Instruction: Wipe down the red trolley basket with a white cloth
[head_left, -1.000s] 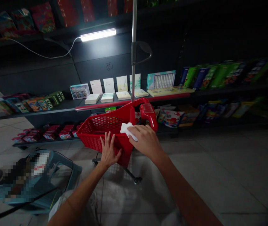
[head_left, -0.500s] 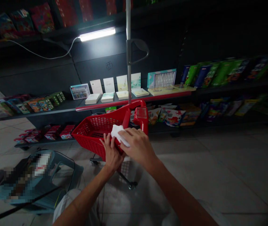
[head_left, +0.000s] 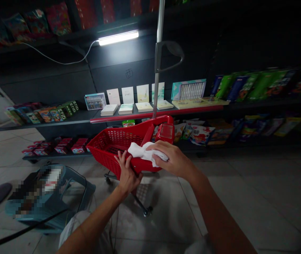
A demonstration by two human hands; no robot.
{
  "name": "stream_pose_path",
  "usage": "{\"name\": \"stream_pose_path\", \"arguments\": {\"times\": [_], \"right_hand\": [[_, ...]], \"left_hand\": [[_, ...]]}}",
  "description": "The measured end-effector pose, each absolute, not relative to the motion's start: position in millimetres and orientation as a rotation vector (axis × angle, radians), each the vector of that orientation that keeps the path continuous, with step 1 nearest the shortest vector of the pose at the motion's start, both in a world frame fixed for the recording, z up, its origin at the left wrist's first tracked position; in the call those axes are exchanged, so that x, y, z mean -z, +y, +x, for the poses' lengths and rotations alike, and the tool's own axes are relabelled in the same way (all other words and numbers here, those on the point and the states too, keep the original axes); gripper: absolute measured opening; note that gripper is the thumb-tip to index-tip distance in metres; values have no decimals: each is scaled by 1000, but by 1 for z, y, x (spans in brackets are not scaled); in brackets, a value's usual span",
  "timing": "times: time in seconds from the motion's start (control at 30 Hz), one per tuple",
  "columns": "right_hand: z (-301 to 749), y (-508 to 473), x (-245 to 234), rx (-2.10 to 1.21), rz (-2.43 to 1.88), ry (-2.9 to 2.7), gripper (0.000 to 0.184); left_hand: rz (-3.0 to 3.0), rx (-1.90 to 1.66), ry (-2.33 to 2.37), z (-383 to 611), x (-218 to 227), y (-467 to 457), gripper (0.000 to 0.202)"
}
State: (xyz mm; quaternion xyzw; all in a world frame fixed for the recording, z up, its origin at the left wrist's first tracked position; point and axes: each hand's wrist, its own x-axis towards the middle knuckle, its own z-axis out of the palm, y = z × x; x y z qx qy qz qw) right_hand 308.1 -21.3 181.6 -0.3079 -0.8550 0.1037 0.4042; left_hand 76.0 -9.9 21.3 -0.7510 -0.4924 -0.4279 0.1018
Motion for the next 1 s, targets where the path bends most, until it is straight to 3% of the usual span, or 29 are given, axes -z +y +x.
{"name": "stream_pose_path", "arguments": {"times": [0.37, 1.0], "right_hand": [[325, -14, -173, -76, -811, -2017, 30], [345, -6, -170, 26, -851, -1848, 30]], "left_hand": [[-2330, 1462, -1091, 56, -31, -14, 104], [-2568, 1390, -979, 36, -39, 5, 104]]}}
